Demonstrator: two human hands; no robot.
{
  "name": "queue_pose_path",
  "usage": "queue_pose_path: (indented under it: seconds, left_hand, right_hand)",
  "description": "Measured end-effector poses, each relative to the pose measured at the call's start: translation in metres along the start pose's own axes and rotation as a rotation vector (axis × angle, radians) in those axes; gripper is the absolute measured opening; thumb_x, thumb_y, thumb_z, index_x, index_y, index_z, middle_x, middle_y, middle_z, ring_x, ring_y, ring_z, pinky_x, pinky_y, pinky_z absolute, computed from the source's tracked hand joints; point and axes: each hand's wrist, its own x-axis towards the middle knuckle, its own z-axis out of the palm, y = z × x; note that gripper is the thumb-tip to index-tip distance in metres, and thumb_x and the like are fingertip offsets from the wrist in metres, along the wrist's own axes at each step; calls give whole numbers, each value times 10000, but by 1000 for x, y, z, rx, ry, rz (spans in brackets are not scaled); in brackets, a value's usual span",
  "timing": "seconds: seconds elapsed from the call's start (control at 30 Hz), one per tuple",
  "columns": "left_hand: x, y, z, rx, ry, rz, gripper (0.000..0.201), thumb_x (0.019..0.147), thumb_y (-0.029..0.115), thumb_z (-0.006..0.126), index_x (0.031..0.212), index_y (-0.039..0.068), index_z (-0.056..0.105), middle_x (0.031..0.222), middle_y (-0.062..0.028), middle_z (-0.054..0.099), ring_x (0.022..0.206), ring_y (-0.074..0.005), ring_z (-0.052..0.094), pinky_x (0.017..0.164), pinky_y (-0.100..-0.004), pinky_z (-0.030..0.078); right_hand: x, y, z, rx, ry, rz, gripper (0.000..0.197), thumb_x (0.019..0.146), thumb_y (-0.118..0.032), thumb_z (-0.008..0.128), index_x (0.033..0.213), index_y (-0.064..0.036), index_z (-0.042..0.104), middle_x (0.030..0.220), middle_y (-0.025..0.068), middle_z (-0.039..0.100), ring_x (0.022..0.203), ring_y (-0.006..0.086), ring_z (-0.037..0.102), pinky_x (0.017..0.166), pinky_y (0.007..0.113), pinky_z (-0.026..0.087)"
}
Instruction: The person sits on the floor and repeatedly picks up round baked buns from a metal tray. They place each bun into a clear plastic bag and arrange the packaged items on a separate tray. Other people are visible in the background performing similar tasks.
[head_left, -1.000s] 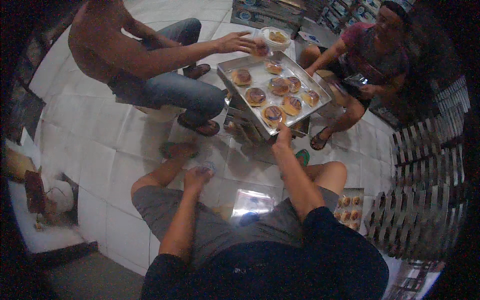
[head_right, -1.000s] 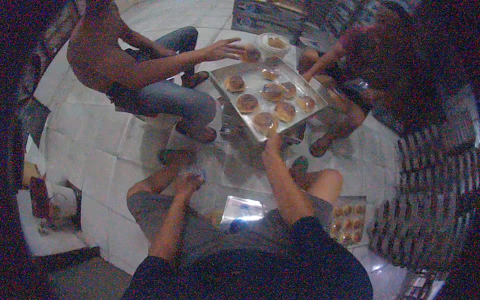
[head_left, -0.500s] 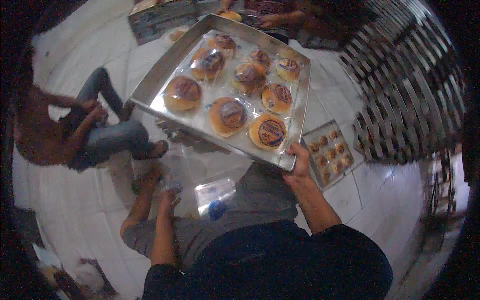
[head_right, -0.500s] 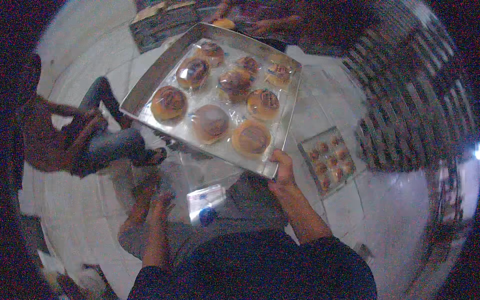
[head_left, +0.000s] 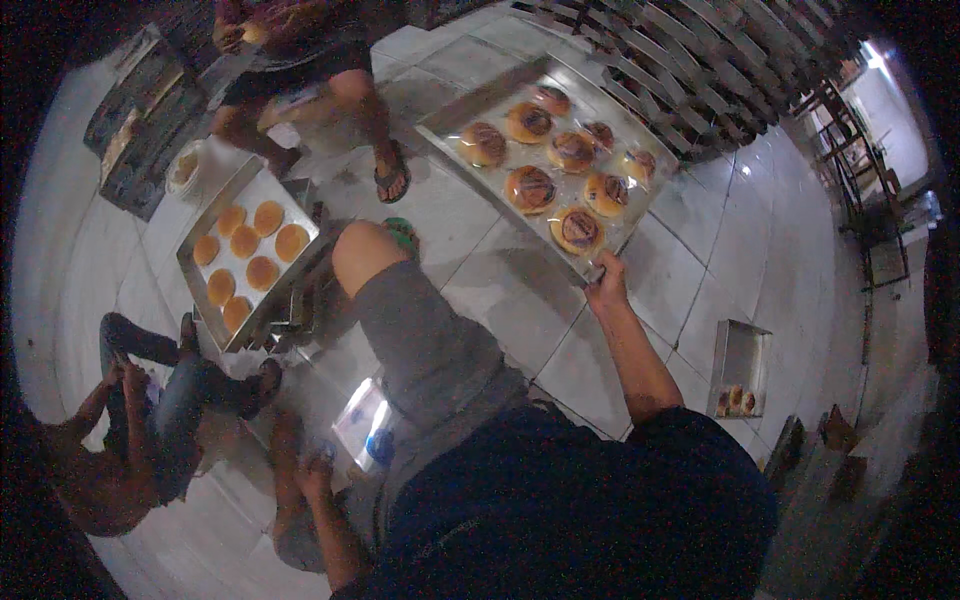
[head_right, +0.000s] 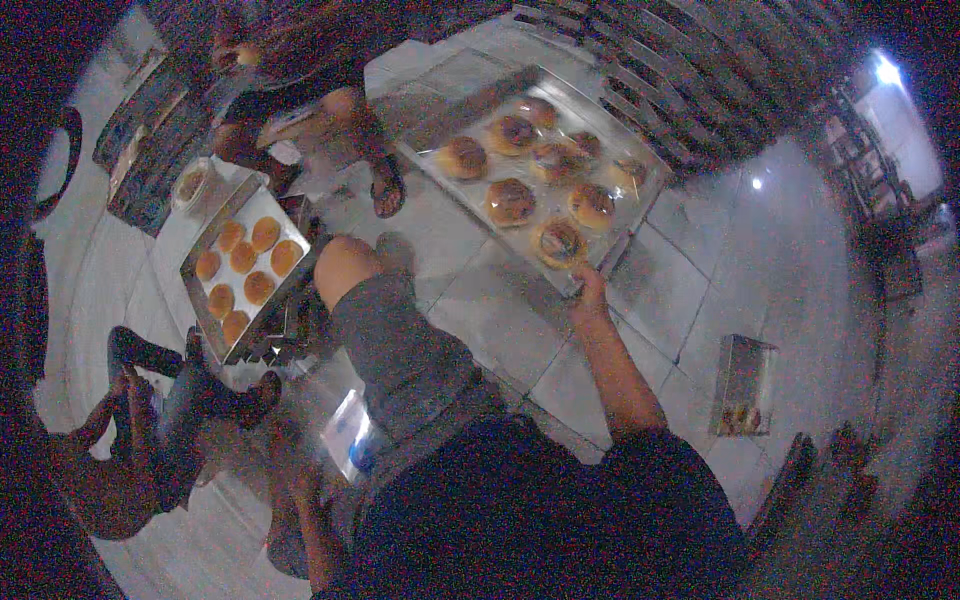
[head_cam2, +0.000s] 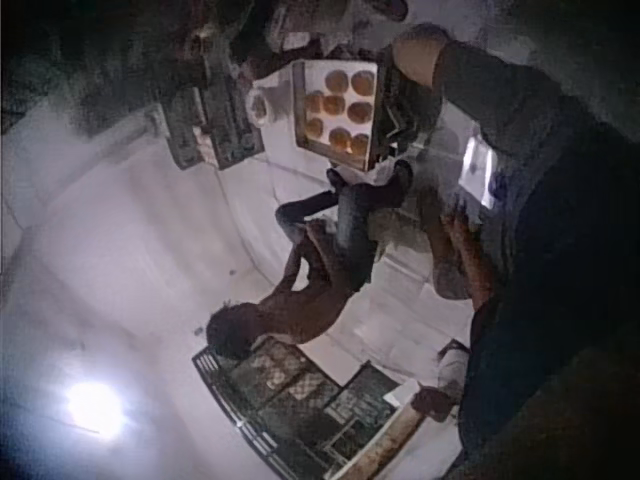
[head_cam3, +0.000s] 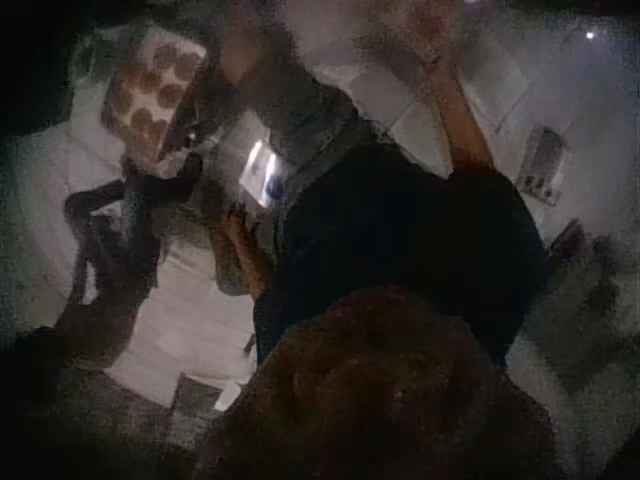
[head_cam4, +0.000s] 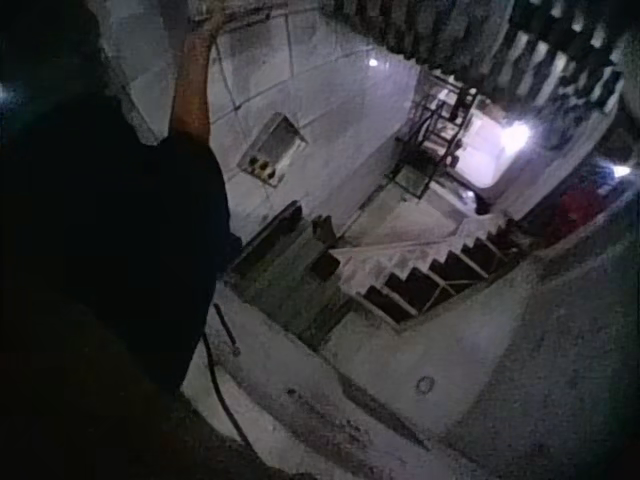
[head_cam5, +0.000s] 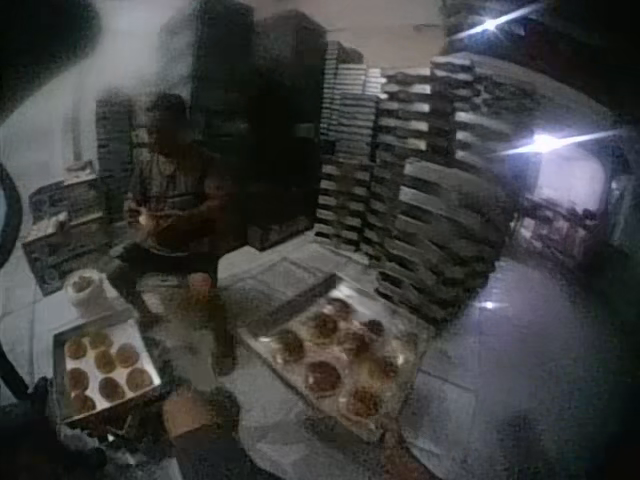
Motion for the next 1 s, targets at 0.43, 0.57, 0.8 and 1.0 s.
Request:
queue_pose_path:
  seconds: [0.43, 0.57, 0.8, 1.0]
  left_hand:
    - [-61, 125, 38, 850, -189, 109, 219, 744, 125, 760, 927, 12, 717, 848, -106, 682, 716, -223, 630, 621, -330, 515]
    - [-74, 144, 58, 924, -249, 71, 233, 726, 142, 772, 923, 29, 718, 862, -114, 681, 745, -249, 642, 645, -345, 529]
    - [-57, 123, 50, 1127, -524, 998, 247, 711, 180, 796, 893, 47, 694, 872, -117, 671, 748, -266, 643, 673, -384, 536]
    - [-91, 155, 79, 1114, -16, 212, 243, 771, 189, 777, 939, 35, 692, 816, -87, 669, 716, -183, 620, 632, -345, 505]
  right_hand:
    - [228, 83, -42, 137, 426, -142, 468, 849, -355, 675, 1200, -74, 542, 1012, 100, 598, 823, 243, 603, 713, 400, 531]
    - [243, 123, -55, 247, 523, 116, 469, 834, -350, 665, 1176, -59, 531, 997, 140, 594, 750, 244, 586, 661, 416, 529]
    - [276, 161, -136, -742, 368, 115, 358, 850, -354, 639, 982, -23, 605, 774, 104, 615, 594, 242, 575, 589, 424, 497]
    - [153, 112, 106, -1086, -416, -224, 357, 831, -304, 750, 987, 8, 676, 894, 111, 692, 810, 180, 650, 757, 298, 516]
